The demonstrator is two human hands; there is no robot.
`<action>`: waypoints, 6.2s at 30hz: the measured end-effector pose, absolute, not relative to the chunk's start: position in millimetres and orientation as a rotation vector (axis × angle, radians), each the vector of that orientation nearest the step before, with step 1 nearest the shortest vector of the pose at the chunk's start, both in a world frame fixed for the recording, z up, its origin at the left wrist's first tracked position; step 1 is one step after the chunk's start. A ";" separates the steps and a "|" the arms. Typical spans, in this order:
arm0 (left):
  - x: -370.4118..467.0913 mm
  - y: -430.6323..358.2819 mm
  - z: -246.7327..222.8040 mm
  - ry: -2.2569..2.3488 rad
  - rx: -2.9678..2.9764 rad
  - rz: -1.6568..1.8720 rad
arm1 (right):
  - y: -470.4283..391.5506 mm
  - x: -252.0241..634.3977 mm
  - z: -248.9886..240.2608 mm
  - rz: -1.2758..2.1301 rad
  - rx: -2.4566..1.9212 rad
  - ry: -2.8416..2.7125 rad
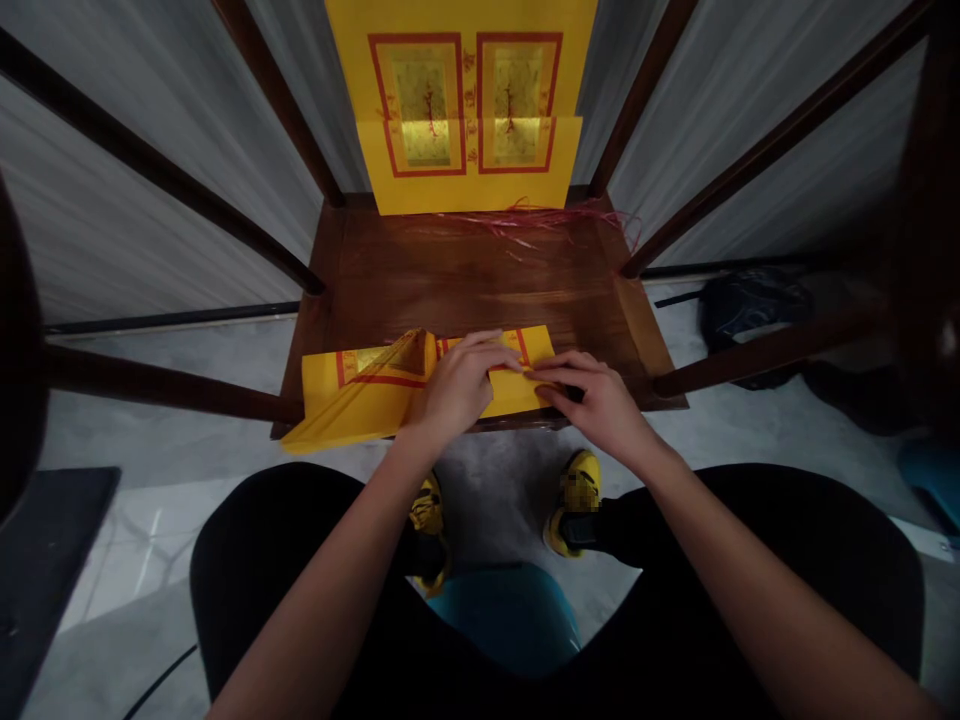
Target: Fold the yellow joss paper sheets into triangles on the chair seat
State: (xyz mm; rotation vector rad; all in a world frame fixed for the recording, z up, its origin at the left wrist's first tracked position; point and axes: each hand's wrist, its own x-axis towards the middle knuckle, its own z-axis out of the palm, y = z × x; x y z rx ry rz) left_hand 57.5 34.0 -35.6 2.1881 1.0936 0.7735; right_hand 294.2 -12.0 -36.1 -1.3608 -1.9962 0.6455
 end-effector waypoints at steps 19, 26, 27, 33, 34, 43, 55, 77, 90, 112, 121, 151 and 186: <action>55.4 31.8 -26.8 1.123 2.289 0.584 | -11.8 285.5 -24.1 0.807 -1.385 -1.869; 53.6 33.7 -22.4 1.085 2.222 0.512 | -9.8 285.6 -24.8 0.707 -1.433 -1.987; 53.5 33.8 -22.0 1.078 2.213 0.504 | -9.6 285.5 -24.9 0.692 -1.443 -2.002; 51.9 33.4 -21.2 1.005 2.241 0.449 | -9.1 286.3 -26.3 0.647 -1.474 -2.057; 51.6 33.1 -20.7 0.998 2.264 0.428 | -8.9 286.8 -26.8 0.652 -1.473 -2.058; 49.3 36.2 -17.5 0.992 2.287 0.364 | -8.8 289.5 -28.8 0.665 -1.479 -2.039; 50.1 36.1 -15.9 1.055 2.303 0.306 | -5.6 297.3 -26.2 0.719 -1.492 -2.059; 49.9 35.6 -13.7 1.053 2.313 0.239 | -4.6 314.2 -23.3 0.825 -1.507 -2.076; 53.6 29.7 -8.2 1.031 2.387 0.206 | -3.8 307.5 -22.3 0.770 -1.624 -2.071; 85.0 -7.0 -23.8 1.369 2.449 0.239 | -4.9 303.5 -22.2 0.704 -1.686 -2.068; 89.1 -4.9 -24.0 1.547 2.448 0.119 | -2.7 308.0 -14.3 0.879 -1.666 -2.020; 87.9 5.7 -39.5 1.523 2.401 0.329 | -6.6 307.7 -12.8 0.834 -1.673 -2.064; 97.5 -6.7 -22.2 1.504 2.369 0.300 | -83.2 251.7 7.1 0.166 -1.728 -2.476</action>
